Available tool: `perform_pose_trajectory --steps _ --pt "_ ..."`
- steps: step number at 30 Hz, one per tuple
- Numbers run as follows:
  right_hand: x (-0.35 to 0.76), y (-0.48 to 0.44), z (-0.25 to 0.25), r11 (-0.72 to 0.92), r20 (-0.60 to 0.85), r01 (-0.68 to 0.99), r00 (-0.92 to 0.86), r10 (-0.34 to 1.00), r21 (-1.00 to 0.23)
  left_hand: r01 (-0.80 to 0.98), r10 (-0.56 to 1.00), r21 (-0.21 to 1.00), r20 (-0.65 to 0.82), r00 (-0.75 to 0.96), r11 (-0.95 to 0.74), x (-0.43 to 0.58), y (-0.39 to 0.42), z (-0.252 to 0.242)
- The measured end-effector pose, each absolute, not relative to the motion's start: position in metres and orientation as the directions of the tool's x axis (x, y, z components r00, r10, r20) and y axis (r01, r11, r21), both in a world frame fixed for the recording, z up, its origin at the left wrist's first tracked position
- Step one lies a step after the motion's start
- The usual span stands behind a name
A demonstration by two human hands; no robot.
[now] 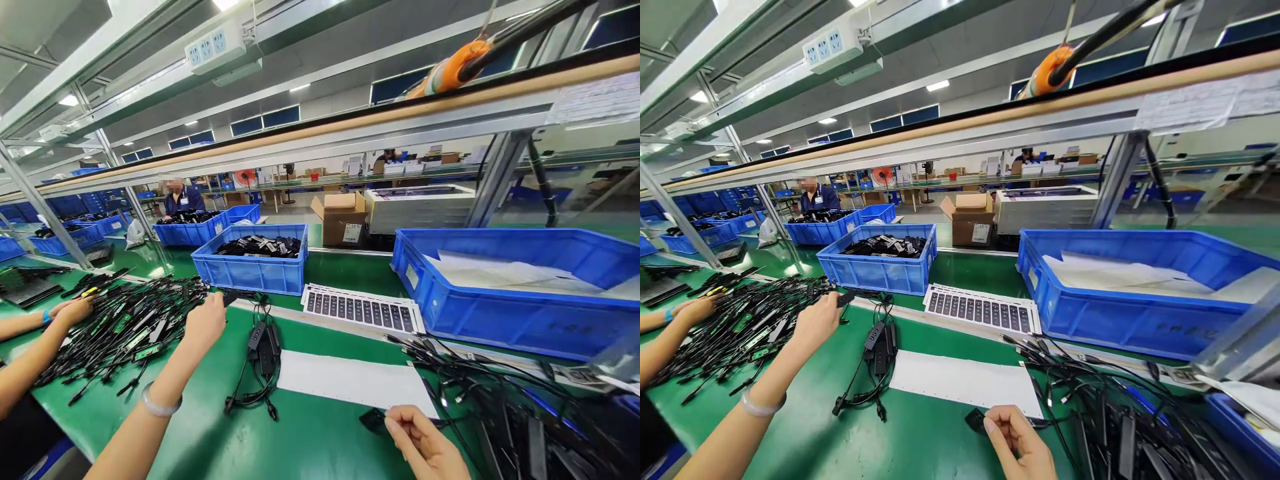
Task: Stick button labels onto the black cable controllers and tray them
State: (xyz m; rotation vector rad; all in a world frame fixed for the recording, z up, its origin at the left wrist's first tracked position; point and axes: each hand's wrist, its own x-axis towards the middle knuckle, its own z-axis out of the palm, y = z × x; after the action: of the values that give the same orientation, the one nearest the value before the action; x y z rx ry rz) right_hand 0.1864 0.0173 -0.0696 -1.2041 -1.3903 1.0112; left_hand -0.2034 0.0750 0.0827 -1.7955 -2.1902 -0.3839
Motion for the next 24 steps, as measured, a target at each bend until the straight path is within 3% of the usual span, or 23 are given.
perform_pose_trajectory --steps 3,5,7,8,9,11,14,17,20,24 --pt "0.184 0.014 -0.059 0.189 0.197 0.139 0.04 0.98 -0.972 0.974 0.85 0.144 0.478 -0.222 0.173 -0.199 0.07 0.104" --pt "0.183 0.013 -0.05 0.2 0.211 0.108 0.095 0.973 -0.974 0.911 0.853 0.411 0.462 -0.241 0.035 -0.186 0.07 0.116" --pt "0.183 0.013 -0.043 0.202 0.208 0.057 0.157 0.965 -0.978 0.56 0.915 0.817 0.322 -0.244 -0.138 -0.161 0.069 0.121" --pt "0.183 0.013 -0.042 0.199 0.201 0.026 0.183 0.962 -0.98 0.263 0.954 0.951 0.217 -0.207 -0.159 -0.144 0.068 0.118" --pt "0.185 0.013 -0.041 0.199 0.194 -0.005 0.211 0.958 -0.98 -0.014 0.981 0.993 0.118 -0.157 -0.121 -0.125 0.066 0.112" --pt "0.189 0.013 -0.041 0.202 0.18 -0.067 0.244 0.953 -0.977 -0.317 0.998 0.948 -0.057 -0.033 0.044 -0.083 0.057 0.09" --pt "0.195 0.013 -0.042 0.21 0.162 -0.167 0.261 0.952 -0.963 -0.431 0.951 0.848 -0.268 0.152 0.307 -0.028 0.039 0.041" --pt "0.197 0.012 -0.038 0.204 0.134 -0.268 0.255 0.958 -0.942 -0.443 0.884 0.765 -0.398 0.244 0.467 0.003 0.02 -0.005" --pt "0.193 0.011 -0.034 0.16 0.088 -0.336 0.22 0.971 -0.928 -0.38 0.856 0.773 -0.404 0.322 0.508 0.012 0.006 -0.028" --pt "0.183 0.009 -0.033 0.075 0.037 -0.308 0.128 0.991 -0.948 -0.317 0.805 0.768 -0.406 0.433 0.557 0.014 -0.005 -0.033"
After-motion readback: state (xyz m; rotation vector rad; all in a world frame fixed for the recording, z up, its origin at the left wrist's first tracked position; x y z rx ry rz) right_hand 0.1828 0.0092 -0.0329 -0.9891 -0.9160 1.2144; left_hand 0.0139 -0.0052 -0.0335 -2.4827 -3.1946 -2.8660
